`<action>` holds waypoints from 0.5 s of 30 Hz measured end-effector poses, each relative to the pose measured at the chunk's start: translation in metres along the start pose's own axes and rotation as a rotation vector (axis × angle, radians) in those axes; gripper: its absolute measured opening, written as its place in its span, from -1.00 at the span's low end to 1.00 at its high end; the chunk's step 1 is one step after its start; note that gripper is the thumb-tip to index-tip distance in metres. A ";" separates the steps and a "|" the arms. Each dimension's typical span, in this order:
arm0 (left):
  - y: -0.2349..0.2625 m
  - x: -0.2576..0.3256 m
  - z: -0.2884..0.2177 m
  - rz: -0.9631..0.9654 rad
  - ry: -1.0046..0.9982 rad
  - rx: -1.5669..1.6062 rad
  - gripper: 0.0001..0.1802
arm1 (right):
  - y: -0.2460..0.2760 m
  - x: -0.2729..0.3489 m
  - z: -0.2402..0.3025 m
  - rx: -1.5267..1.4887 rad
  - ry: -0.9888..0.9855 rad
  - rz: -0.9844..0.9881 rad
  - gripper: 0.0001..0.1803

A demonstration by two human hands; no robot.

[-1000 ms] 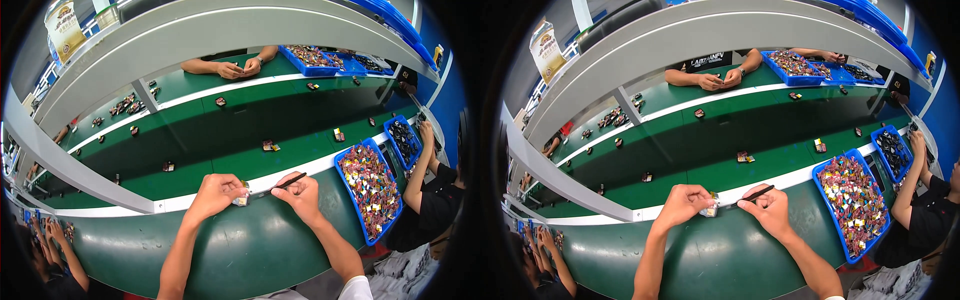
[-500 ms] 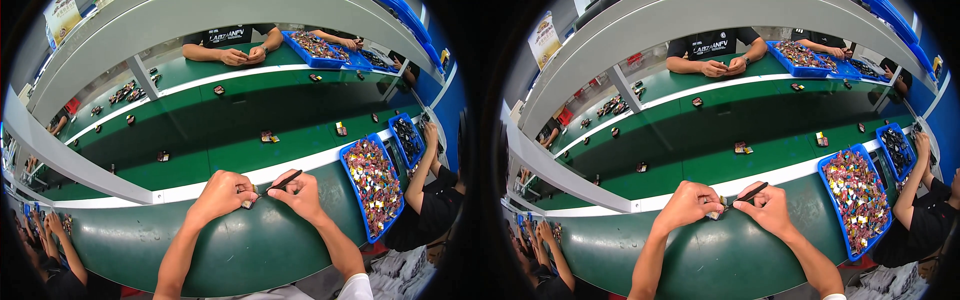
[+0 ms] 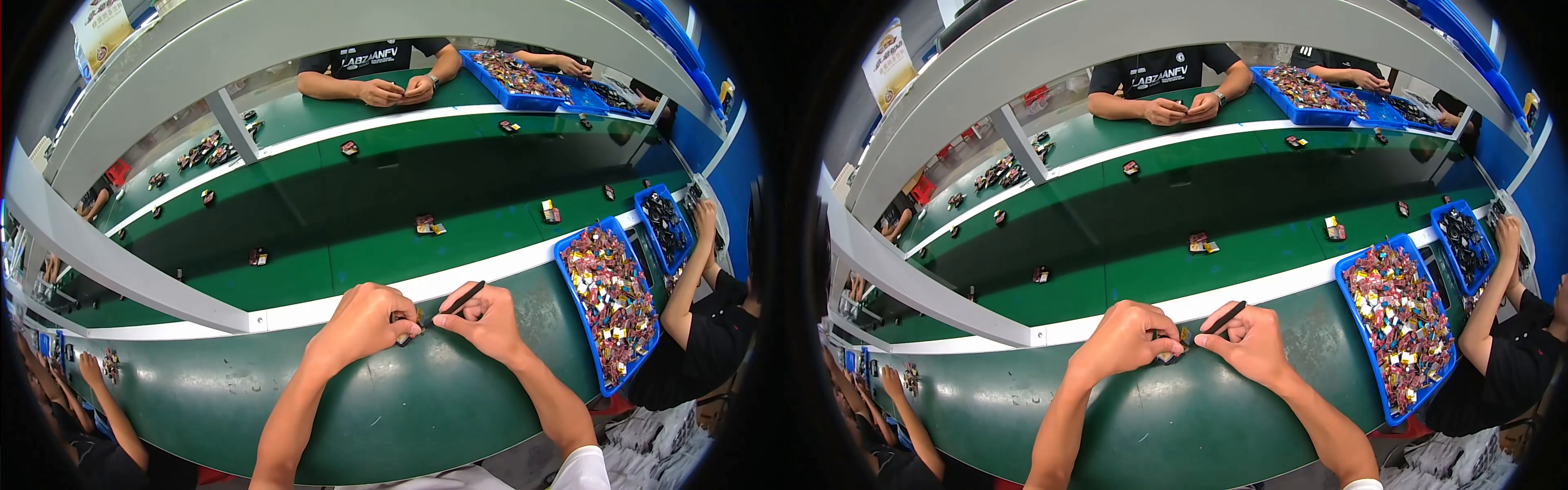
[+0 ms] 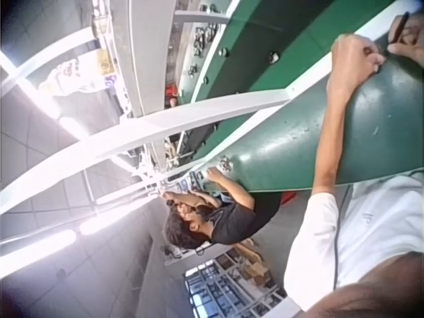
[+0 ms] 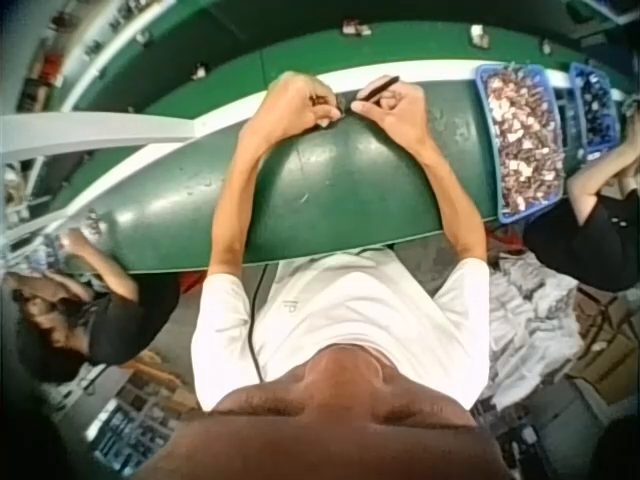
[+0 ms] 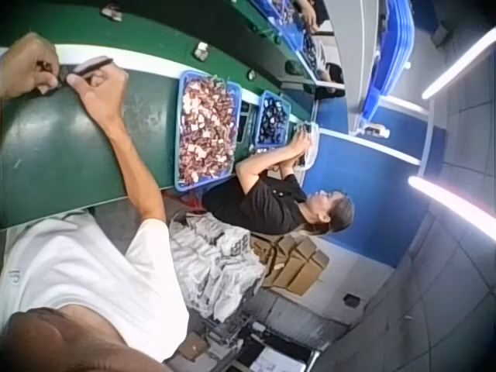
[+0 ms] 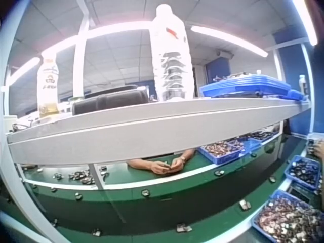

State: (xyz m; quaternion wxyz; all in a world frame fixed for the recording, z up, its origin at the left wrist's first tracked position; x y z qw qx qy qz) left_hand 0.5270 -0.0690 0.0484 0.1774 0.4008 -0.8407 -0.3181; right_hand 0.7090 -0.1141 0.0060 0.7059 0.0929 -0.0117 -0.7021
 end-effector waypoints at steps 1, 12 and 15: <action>-0.001 -0.001 0.000 0.001 -0.001 0.000 -0.88 | 0.000 0.000 0.000 0.001 0.000 -0.001 -0.82; -0.001 -0.002 0.002 -0.029 -0.007 0.022 -0.87 | 0.003 -0.002 0.001 -0.101 -0.088 0.052 -0.82; -0.001 -0.003 0.002 -0.021 -0.002 0.014 -0.88 | 0.002 -0.003 0.004 -0.140 -0.110 0.058 -0.82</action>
Point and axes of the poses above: each hand's wrist, its own x-axis away from the middle knuckle, its own y-axis out of the back of the hand, z = x × y, the point moved 5 cm from there along -x, towards the middle knuckle, and after that the axes turned 4 degrees about y, right-handed, at the moved point
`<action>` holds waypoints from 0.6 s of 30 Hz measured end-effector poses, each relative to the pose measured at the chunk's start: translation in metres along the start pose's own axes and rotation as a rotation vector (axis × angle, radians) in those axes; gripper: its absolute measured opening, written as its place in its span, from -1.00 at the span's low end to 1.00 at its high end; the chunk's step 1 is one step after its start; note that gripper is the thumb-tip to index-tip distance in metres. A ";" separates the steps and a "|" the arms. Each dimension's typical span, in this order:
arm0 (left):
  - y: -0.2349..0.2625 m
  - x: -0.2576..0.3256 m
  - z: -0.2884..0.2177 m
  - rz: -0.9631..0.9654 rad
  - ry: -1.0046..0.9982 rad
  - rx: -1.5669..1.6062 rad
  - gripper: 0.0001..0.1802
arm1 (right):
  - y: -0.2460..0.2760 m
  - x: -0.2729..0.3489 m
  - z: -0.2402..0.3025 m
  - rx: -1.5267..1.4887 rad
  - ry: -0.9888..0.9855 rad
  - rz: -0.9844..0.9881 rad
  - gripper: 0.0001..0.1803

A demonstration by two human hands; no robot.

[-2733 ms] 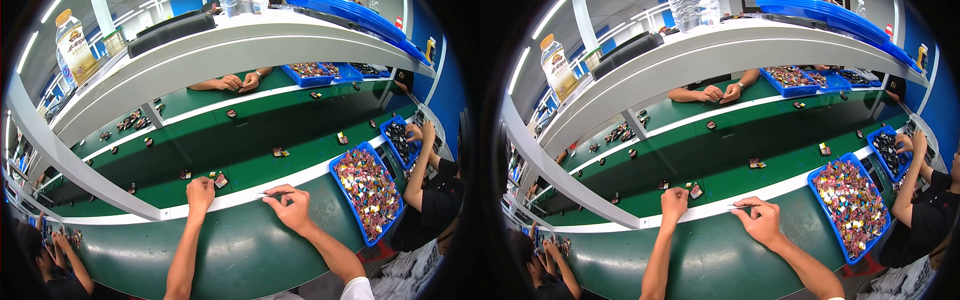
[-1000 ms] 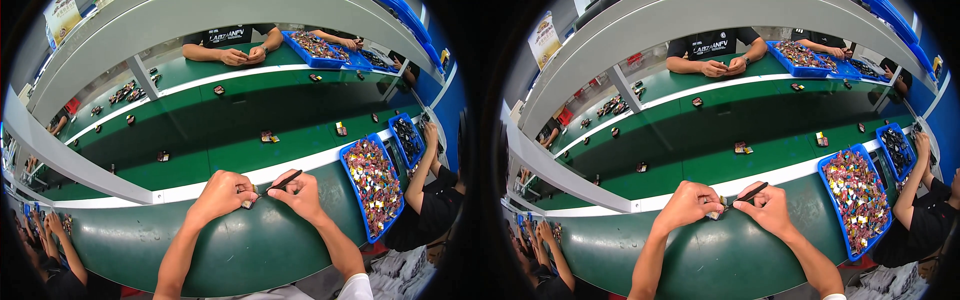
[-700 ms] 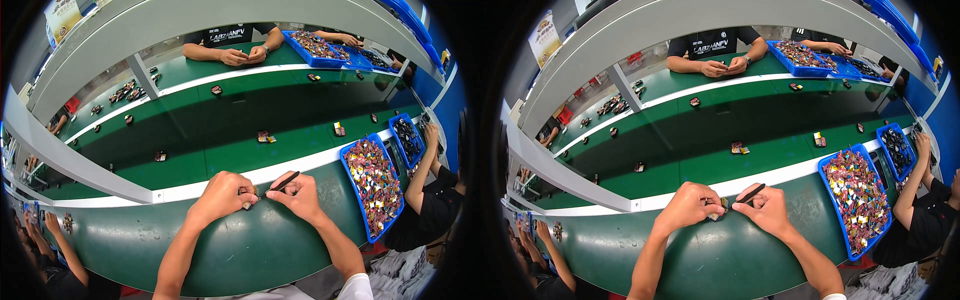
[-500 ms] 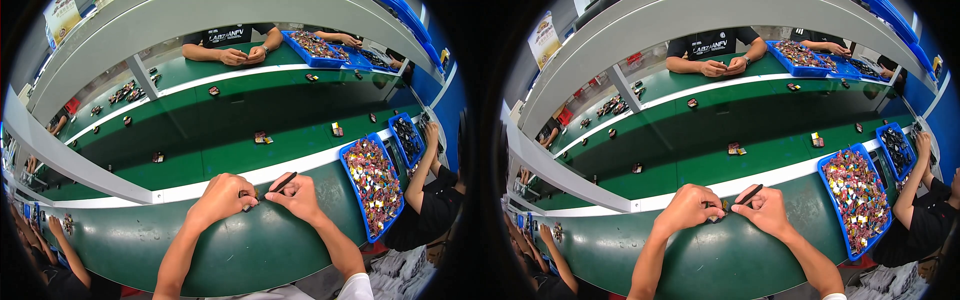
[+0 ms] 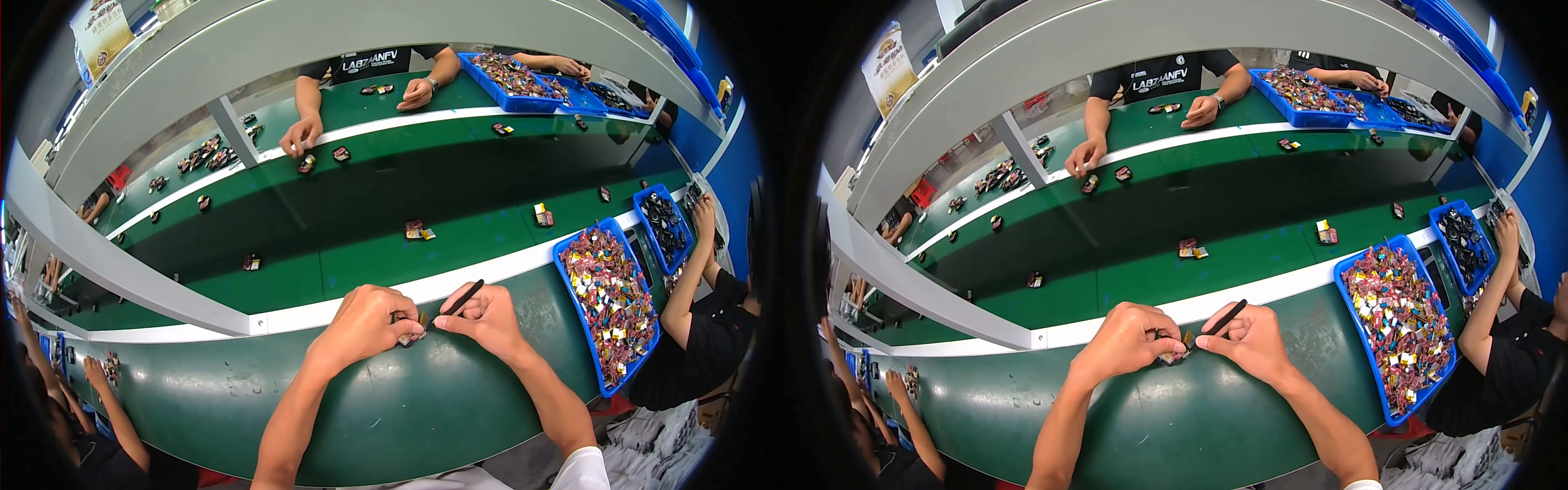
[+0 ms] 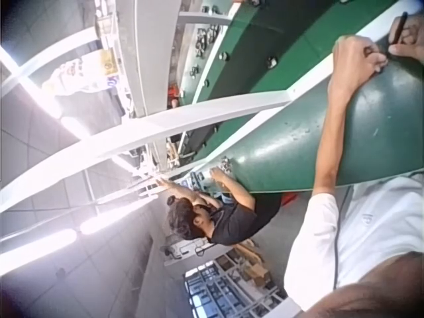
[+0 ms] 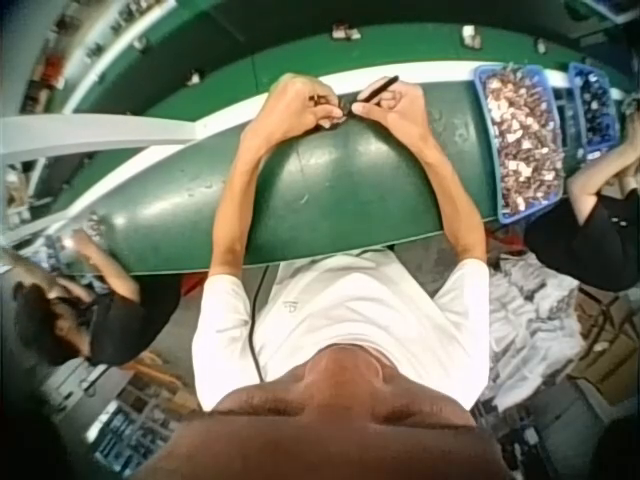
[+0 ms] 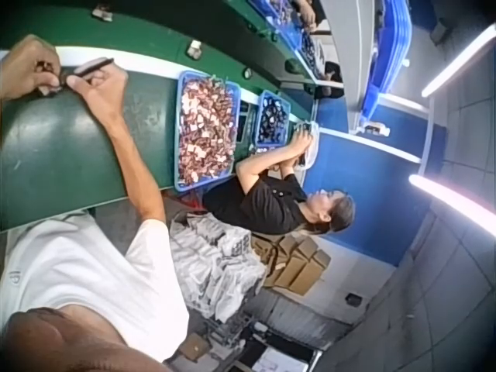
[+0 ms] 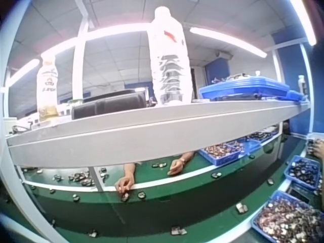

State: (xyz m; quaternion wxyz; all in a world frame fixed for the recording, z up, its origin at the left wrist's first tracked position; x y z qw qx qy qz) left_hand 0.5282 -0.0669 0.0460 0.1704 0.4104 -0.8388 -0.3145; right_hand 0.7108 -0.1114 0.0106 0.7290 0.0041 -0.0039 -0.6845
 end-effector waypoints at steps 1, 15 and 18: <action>0.000 0.000 0.000 -0.001 0.000 0.000 -0.88 | 0.000 0.000 0.000 0.000 0.001 0.000 -0.82; 0.004 -0.001 0.005 0.029 0.318 0.414 -0.88 | 0.007 -0.003 0.003 -0.209 -0.067 -0.062 -0.82; -0.005 -0.004 0.020 0.066 0.353 0.599 -0.84 | 0.010 -0.003 -0.002 -0.205 -0.059 -0.104 -0.84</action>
Point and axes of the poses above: each hand's wrist, its own x-axis away from the middle knuckle, its own y-axis out of the back of the hand, z = x × y, the point moved 5 cm from there along -x, towards the middle knuckle, and after that the axes turned 4 degrees about y, right-handed, at the moved point
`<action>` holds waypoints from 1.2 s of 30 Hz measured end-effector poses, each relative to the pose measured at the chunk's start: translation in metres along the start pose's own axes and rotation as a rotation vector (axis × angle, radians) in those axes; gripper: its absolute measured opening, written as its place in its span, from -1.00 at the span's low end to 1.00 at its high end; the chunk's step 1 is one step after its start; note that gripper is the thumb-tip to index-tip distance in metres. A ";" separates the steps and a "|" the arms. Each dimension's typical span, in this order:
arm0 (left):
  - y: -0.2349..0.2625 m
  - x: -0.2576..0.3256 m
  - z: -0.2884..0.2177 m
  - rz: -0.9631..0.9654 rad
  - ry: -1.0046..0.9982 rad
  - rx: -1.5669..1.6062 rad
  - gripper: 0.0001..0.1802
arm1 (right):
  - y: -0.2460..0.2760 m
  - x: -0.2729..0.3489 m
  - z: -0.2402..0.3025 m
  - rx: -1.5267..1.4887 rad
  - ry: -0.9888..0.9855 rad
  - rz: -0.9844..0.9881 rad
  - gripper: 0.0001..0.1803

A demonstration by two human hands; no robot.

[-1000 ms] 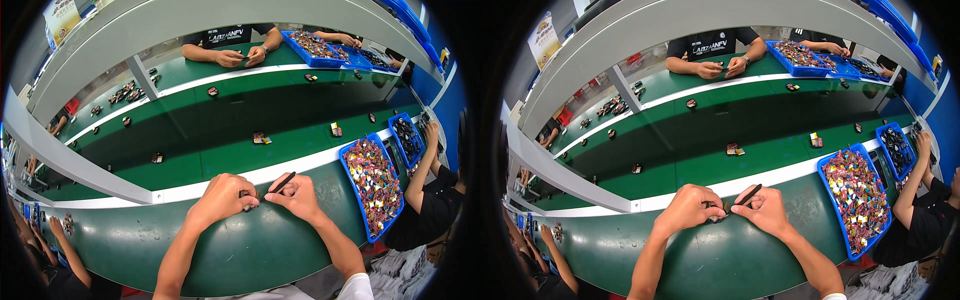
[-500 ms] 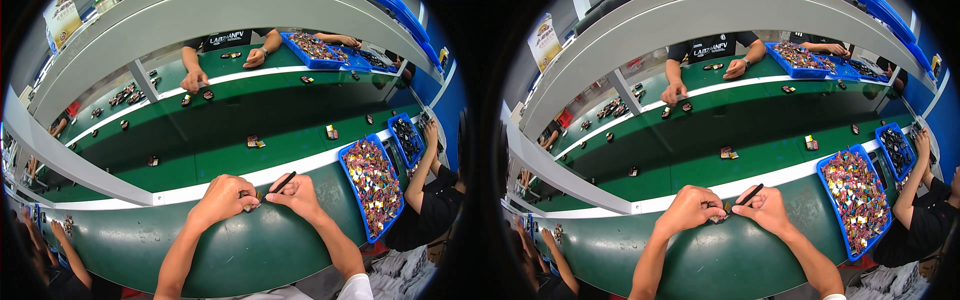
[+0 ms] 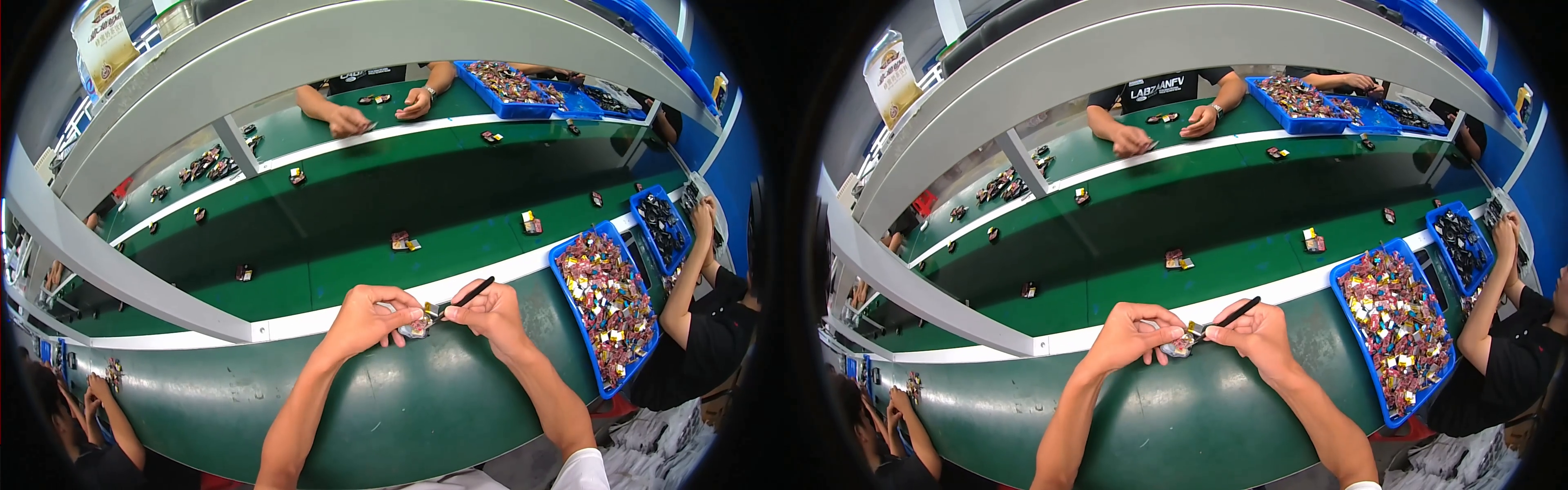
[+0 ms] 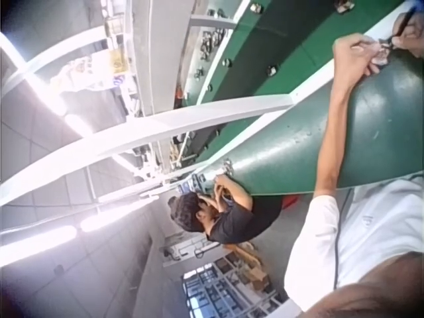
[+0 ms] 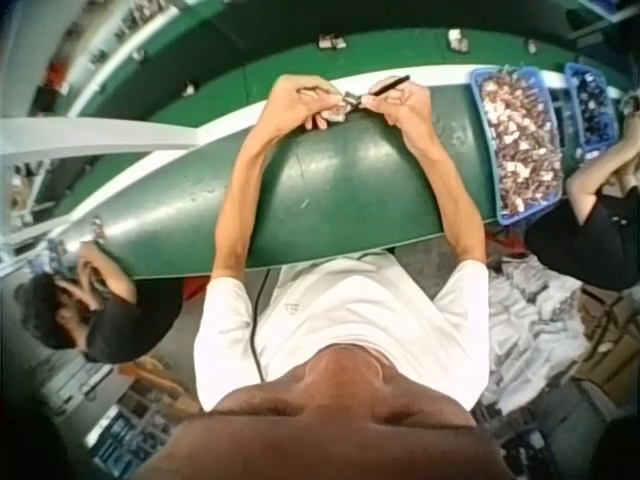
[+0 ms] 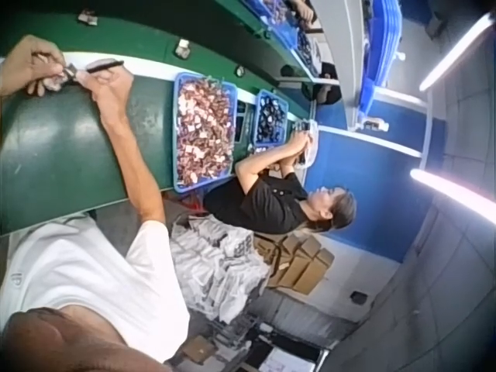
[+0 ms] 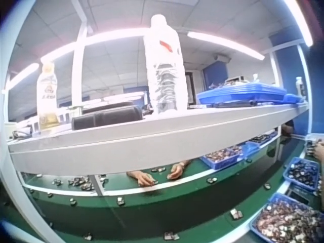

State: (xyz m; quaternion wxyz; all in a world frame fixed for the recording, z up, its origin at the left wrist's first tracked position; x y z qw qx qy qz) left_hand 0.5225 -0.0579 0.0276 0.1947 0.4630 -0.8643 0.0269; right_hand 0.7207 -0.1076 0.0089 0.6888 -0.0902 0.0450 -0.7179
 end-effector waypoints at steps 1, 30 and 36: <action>0.000 -0.002 0.003 0.003 -0.003 -0.003 -0.84 | 0.001 0.000 -0.001 -0.001 0.003 -0.004 -0.84; -0.017 -0.009 0.010 0.100 -0.219 0.375 -0.66 | 0.003 0.010 0.007 -0.043 0.359 -0.176 -0.83; -0.019 -0.009 0.009 0.055 -0.236 0.436 -0.64 | 0.001 0.016 0.011 0.096 0.437 -0.190 -0.84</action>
Point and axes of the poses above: each hand's wrist, its own x-axis away from the middle knuckle, its own y-axis out of the back of the hand, z = x × y, the point moved 5 cm from there along -x, towards the middle knuckle, and after that the axes turned 4 degrees about y, right-handed, at the moved point
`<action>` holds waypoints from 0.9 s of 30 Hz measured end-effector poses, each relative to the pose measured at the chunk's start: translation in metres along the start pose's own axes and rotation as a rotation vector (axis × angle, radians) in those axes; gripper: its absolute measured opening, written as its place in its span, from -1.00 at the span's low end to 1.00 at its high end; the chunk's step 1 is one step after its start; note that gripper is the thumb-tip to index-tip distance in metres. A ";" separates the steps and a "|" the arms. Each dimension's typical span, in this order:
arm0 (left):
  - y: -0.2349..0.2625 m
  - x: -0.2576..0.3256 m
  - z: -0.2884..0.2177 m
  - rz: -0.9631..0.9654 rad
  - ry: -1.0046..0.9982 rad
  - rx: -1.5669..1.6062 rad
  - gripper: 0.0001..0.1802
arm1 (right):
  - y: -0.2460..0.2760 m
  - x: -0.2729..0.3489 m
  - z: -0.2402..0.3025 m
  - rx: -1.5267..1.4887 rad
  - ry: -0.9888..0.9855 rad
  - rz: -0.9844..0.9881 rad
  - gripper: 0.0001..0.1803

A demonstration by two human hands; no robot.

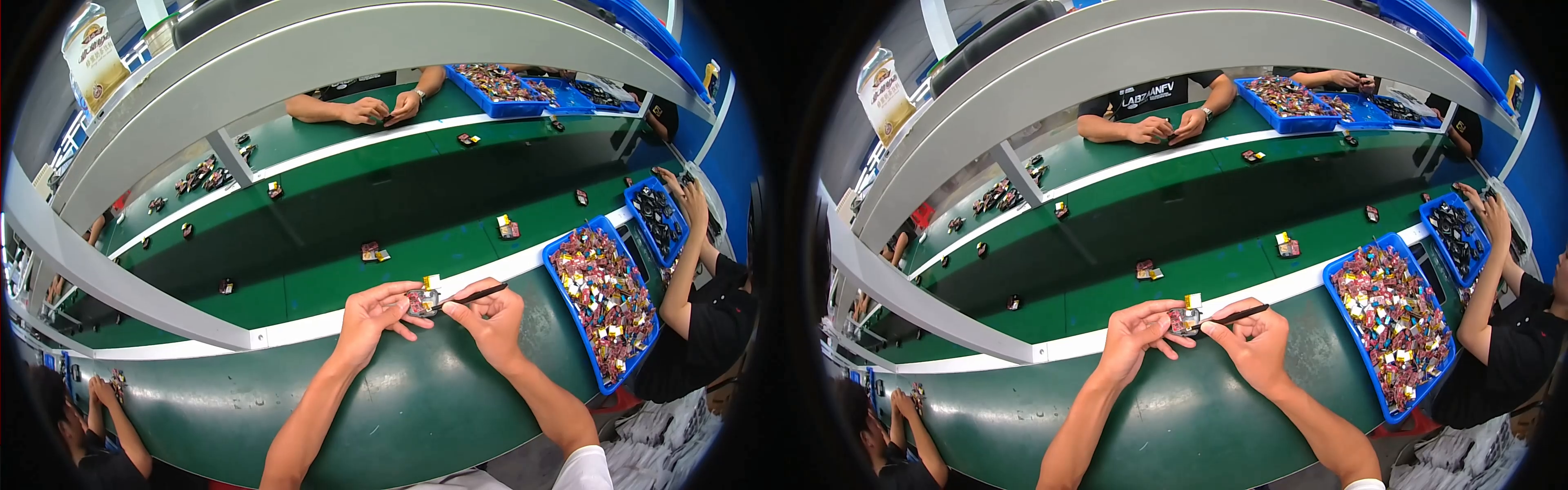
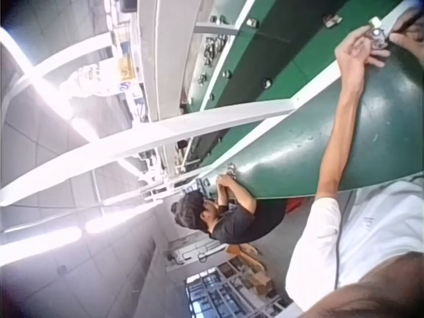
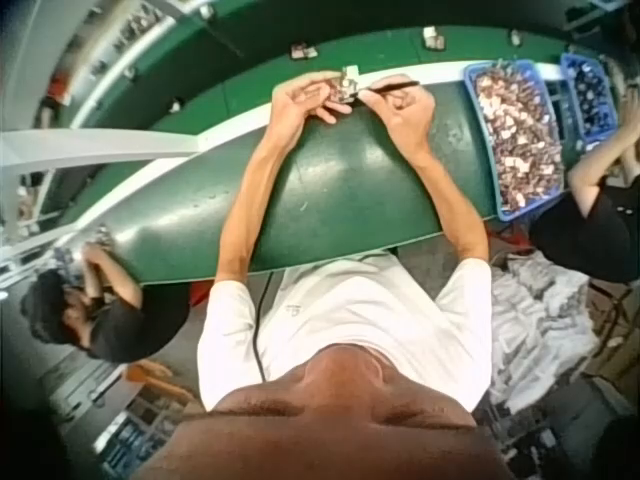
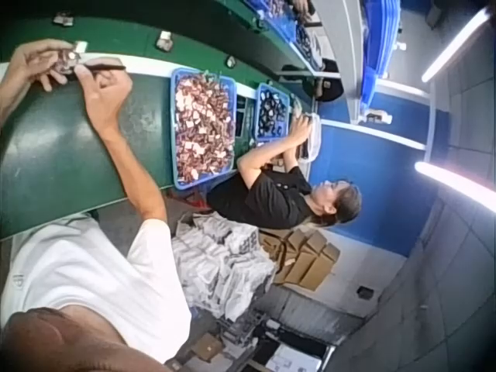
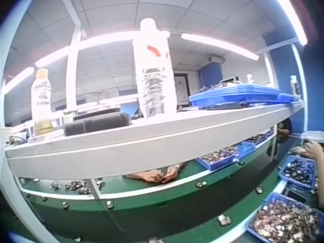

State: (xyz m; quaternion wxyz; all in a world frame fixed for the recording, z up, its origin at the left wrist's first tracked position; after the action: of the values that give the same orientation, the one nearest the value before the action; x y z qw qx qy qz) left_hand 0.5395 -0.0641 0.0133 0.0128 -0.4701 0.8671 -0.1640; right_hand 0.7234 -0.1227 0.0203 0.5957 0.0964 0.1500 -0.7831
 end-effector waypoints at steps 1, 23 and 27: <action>-0.001 0.000 0.001 0.000 0.000 0.002 -0.64 | 0.000 0.000 0.000 0.001 -0.001 0.001 -0.84; -0.015 0.003 0.001 -0.076 -0.083 -0.012 -0.65 | 0.001 0.010 0.004 0.109 0.137 -0.054 -0.86; -0.016 0.002 0.004 -0.074 -0.110 -0.018 -0.64 | 0.003 0.010 0.001 0.107 0.128 -0.059 -0.86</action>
State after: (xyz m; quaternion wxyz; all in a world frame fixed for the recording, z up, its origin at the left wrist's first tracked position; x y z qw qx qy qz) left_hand 0.5522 -0.0749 0.0145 0.0503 -0.5102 0.8486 -0.1306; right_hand 0.7240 -0.1333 0.0175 0.5556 0.1735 0.1485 -0.7994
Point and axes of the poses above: each hand's wrist, its own x-axis away from the middle knuckle, its own y-axis out of the back of the hand, z = x × y, the point moved 5 cm from there along -x, towards the middle knuckle, and after that the axes turned 4 degrees about y, right-handed, at the moved point
